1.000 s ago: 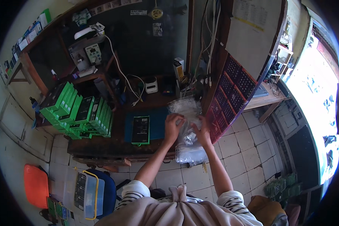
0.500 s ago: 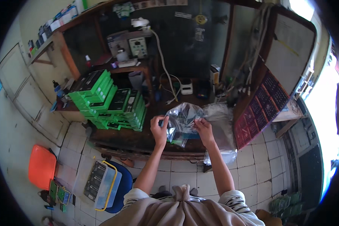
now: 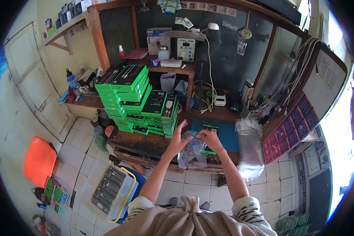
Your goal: The person takes a boxed cable from a stack, places it inside a clear plastic bag, folds the top of the bag over, and places the packed unit into a larger plastic storage bin.
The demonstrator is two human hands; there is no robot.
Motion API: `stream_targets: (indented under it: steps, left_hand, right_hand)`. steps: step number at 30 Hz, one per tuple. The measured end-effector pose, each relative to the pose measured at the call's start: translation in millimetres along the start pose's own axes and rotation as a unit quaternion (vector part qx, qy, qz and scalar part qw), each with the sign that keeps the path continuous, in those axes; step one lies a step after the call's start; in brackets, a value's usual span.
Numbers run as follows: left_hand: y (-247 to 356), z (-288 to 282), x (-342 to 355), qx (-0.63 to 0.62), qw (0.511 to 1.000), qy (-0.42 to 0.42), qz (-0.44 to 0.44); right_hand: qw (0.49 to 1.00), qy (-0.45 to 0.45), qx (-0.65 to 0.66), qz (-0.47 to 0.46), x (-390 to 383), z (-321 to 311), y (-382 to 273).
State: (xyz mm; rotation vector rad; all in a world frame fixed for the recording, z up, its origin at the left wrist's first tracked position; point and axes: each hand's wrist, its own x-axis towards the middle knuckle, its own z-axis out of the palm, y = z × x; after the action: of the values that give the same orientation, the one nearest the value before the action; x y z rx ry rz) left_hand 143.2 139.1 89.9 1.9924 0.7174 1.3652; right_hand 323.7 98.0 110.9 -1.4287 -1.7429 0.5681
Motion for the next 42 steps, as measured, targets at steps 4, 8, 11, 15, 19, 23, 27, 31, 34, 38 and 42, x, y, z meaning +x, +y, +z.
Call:
stream_targets:
  steps: [4,8,11,15,19,23,27,31,34,38,42]
  left_hand:
    - [-17.5,0.5,11.3,-0.073,0.992,-0.096,-0.041]
    - [-20.2,3.0,14.3,-0.068,0.994,-0.079,-0.041]
    - [-19.4,1.5,14.9,-0.059,0.993,-0.055,-0.089]
    - [-18.0,1.0,18.2,-0.068,0.992,-0.030,-0.101]
    - [-14.5,0.0,18.3,-0.079,0.992,-0.035,-0.088]
    - [-5.1,-7.4,23.2,-0.092,0.990,-0.046,-0.093]
    - [19.8,-25.1,39.2,0.044,0.988,-0.101,0.112]
    - [19.5,-36.9,49.2,0.170,0.956,-0.126,0.205]
    - [16.2,-39.4,49.4,0.150,0.959,-0.122,0.207]
    - [21.1,-46.7,49.1,0.066,0.980,-0.091,0.166]
    - [40.6,-59.0,53.9,-0.092,0.987,-0.106,0.084]
  right_hand:
    - [1.000,-0.012,0.009,0.013,-1.8,10.3,10.2]
    - [0.998,0.048,-0.033,-0.035,-9.1,11.7,11.9]
    - [0.996,0.081,0.009,0.018,-10.4,7.1,-12.3]
    - [0.991,0.123,0.022,-0.054,-5.7,8.1,-15.1]
    - [0.994,0.108,0.031,-0.012,-5.2,7.5,-14.0]
    - [0.993,0.114,0.029,-0.027,-2.4,6.3,-14.5]
    - [0.995,0.089,0.002,-0.038,-3.0,1.2,-28.8]
    - [0.992,0.095,-0.019,-0.076,-6.3,0.5,-35.0]
    - [0.992,0.097,-0.004,-0.080,-11.5,-0.6,-26.1]
    - [0.994,0.052,-0.034,-0.095,-17.0,0.5,-32.5]
    - [0.998,0.028,0.016,-0.059,-15.4,-14.6,-44.4]
